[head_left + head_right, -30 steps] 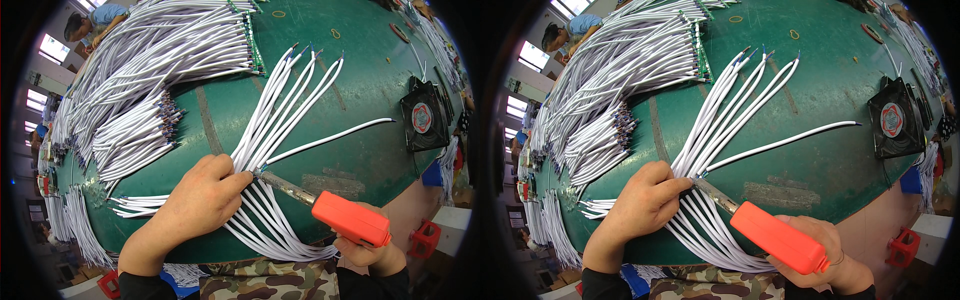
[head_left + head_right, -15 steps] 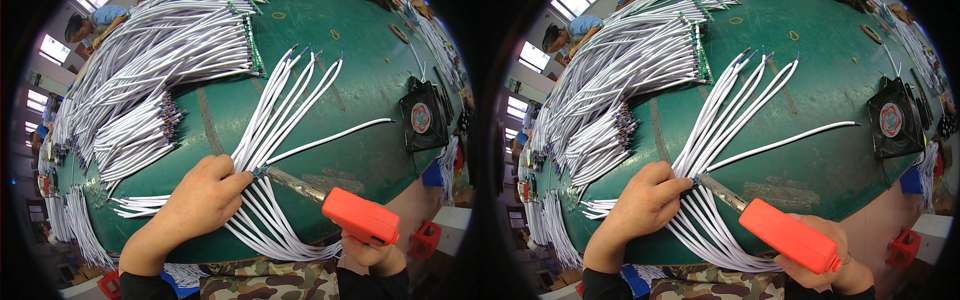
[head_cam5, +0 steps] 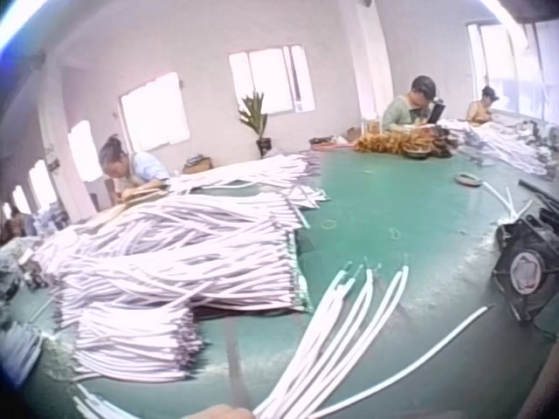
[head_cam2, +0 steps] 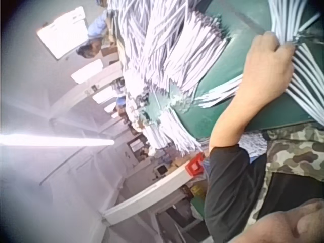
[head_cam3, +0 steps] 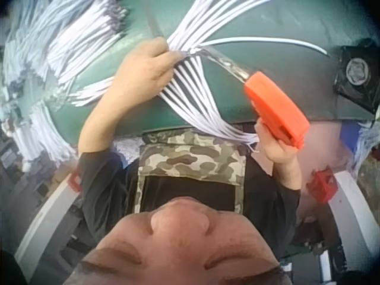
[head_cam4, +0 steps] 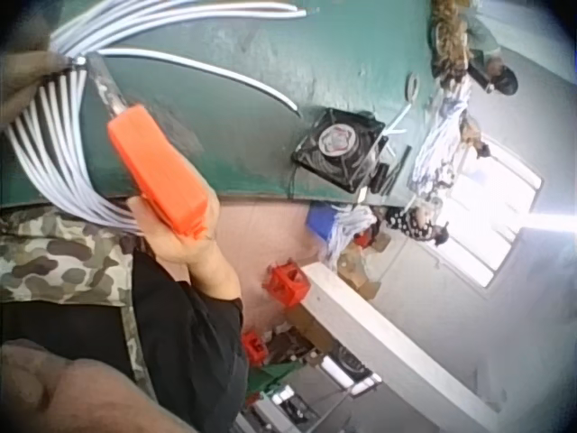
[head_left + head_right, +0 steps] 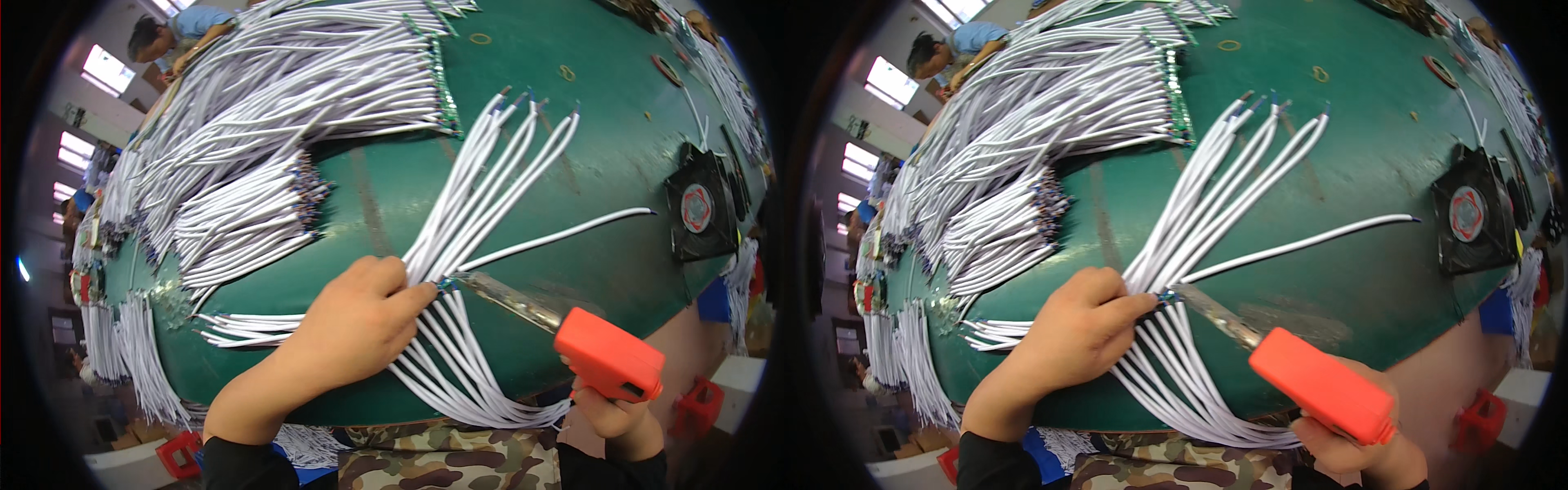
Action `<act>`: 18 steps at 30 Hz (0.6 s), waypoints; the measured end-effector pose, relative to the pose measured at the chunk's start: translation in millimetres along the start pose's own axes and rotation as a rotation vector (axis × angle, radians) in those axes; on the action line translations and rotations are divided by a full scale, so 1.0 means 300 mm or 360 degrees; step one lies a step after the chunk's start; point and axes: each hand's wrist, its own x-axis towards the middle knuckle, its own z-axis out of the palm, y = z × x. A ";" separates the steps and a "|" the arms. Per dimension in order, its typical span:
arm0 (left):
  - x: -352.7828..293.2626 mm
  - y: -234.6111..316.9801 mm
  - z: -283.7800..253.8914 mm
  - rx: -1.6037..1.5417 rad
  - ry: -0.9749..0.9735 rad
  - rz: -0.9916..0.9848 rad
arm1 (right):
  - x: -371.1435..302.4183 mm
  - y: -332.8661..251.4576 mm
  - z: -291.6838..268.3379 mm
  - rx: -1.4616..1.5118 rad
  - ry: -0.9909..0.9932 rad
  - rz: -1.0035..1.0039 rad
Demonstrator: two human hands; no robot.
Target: The person solders cables onto circuit boards using a soldering iron, then gathers and repositions the cable assemblies across the table by hand.
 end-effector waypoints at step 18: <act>-0.147 -0.277 -0.123 0.0631 0.0216 -0.0393 | -0.076 0.032 -0.013 0.0255 0.0290 -0.0064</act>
